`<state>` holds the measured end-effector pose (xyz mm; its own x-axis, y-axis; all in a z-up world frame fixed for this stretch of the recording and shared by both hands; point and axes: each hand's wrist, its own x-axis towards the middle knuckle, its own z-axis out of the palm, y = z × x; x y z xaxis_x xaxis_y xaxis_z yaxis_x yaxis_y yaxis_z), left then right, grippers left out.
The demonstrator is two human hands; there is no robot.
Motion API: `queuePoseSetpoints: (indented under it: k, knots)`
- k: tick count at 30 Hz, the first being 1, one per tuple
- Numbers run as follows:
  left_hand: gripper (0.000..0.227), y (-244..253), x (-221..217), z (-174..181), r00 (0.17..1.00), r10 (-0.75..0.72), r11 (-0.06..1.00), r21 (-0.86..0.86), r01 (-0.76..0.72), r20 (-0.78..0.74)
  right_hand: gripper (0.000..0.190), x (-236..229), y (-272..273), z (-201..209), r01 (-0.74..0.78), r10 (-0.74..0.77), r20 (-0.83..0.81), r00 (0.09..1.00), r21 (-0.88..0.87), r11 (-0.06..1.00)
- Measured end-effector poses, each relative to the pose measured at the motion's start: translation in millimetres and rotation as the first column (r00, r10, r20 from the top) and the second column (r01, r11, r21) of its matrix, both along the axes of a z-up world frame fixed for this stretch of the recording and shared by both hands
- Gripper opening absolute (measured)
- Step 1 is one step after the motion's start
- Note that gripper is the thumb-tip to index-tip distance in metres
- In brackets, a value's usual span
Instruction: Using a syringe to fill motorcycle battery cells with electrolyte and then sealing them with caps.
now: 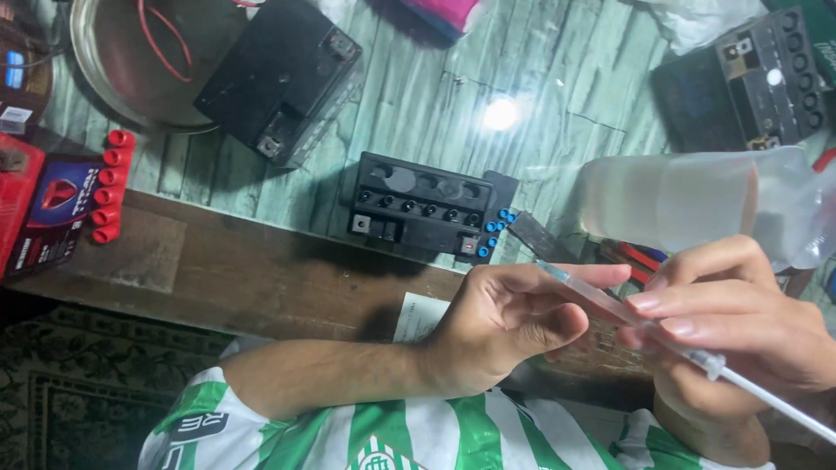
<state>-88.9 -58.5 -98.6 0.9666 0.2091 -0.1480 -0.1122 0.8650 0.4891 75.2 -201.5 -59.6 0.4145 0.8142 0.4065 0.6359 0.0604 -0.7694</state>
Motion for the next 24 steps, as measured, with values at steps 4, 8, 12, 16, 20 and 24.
queuePoseSetpoints:
  k: [4, 8, 12, 16, 20, 24]
  knots:
    - [0.025, -5.1, -1.7, -7.0, 0.998, 0.058, 0.987, -0.151, -0.059, -0.011, 0.027, -5.4, 11.0, 12.8, -0.112, 0.114, 0.0, 0.993, -0.197, 0.974]
    - [0.021, -7.8, -2.9, -6.9, 0.998, 0.069, 0.967, -0.247, -0.066, 0.002, 0.024, -8.7, 6.2, 19.5, -0.094, 0.103, 0.02, 0.994, -0.268, 0.959]
    - [0.014, -11.0, -2.3, -8.5, 0.995, 0.091, 0.936, -0.343, -0.074, 0.033, 0.029, -6.0, -10.8, 1.0, -0.074, 0.096, 0.078, 0.992, -0.245, 0.967]
    - [0.014, -12.2, -0.3, -12.4, 0.998, 0.067, 0.939, -0.339, -0.065, -0.007, 0.021, -20.0, -9.8, 1.7, 0.094, -0.079, 0.059, 0.995, -0.326, 0.941]
    - [0.015, -13.2, 2.1, -17.2, 0.991, 0.13, 0.959, -0.249, -0.136, -0.041, 0.011, -19.0, 27.9, 26.7, -0.024, 0.052, 0.075, 0.996, -0.33, 0.944]
    - [0.021, -11.7, 0.7, -17.1, 0.99, 0.114, 0.975, -0.18, -0.128, -0.087, 0.013, -27.2, 38.4, 20.7, 0.043, -0.014, 0.102, 0.995, -0.286, 0.957]
